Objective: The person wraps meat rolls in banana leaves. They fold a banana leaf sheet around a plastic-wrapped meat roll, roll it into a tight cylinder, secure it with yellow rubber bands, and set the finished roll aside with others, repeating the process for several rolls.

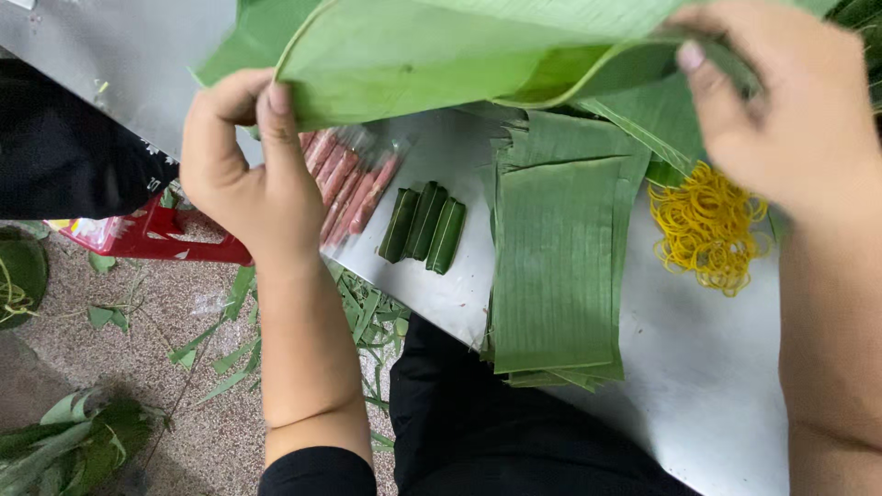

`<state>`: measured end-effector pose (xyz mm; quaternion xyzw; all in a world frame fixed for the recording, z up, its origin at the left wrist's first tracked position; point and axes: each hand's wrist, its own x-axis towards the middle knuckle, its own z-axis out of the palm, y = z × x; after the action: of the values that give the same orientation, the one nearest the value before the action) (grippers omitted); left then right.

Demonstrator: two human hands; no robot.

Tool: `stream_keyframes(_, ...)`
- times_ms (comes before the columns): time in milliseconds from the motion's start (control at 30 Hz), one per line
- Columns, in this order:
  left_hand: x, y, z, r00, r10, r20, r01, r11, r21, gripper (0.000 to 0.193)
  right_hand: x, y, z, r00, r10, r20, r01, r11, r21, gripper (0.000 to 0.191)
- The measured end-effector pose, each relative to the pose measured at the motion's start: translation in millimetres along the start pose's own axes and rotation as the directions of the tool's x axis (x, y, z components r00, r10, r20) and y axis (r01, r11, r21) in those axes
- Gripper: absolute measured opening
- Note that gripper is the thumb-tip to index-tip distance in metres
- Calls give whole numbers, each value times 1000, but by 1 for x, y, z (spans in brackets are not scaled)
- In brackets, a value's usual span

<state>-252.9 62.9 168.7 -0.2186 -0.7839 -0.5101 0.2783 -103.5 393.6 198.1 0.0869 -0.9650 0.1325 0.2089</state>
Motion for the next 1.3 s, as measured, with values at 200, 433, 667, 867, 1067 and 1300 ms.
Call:
stream_keyframes(200, -3, -5, -1, 928, 340, -152, -322, 938, 131, 20, 11, 2, -9, 998, 23, -58, -27, 997, -73, 34)
stream_keyframes(433, -92, -30, 11, 541, 795, 273, -841, 508, 188, 47, 24, -80, -35, 910, -78, 408, 124, 989, -86, 30)
stream_keyframes(667, -97, -22, 53, 664, 531, 527, -740, 360, 568, 55, 59, -56, -27, 974, -223, 32, 221, 915, -337, 28)
stream_keyframes(867, -34, -15, 79, 688, 399, 607, -679, 649, 342, 44, 14, -55, -16, 982, 172, -80, -159, 977, 143, 16)
stream_keyframes(1067, -45, 47, 39, 781, 400, 479, -561, 787, 256, 41, -57, -62, 49, 913, 227, 340, -403, 642, 652, 67)
stream_keyframes(1300, -101, 120, 25, 661, 457, 596, -459, 874, -161, 47, -145, -113, 87, 686, 716, 125, -253, 74, 964, 36)
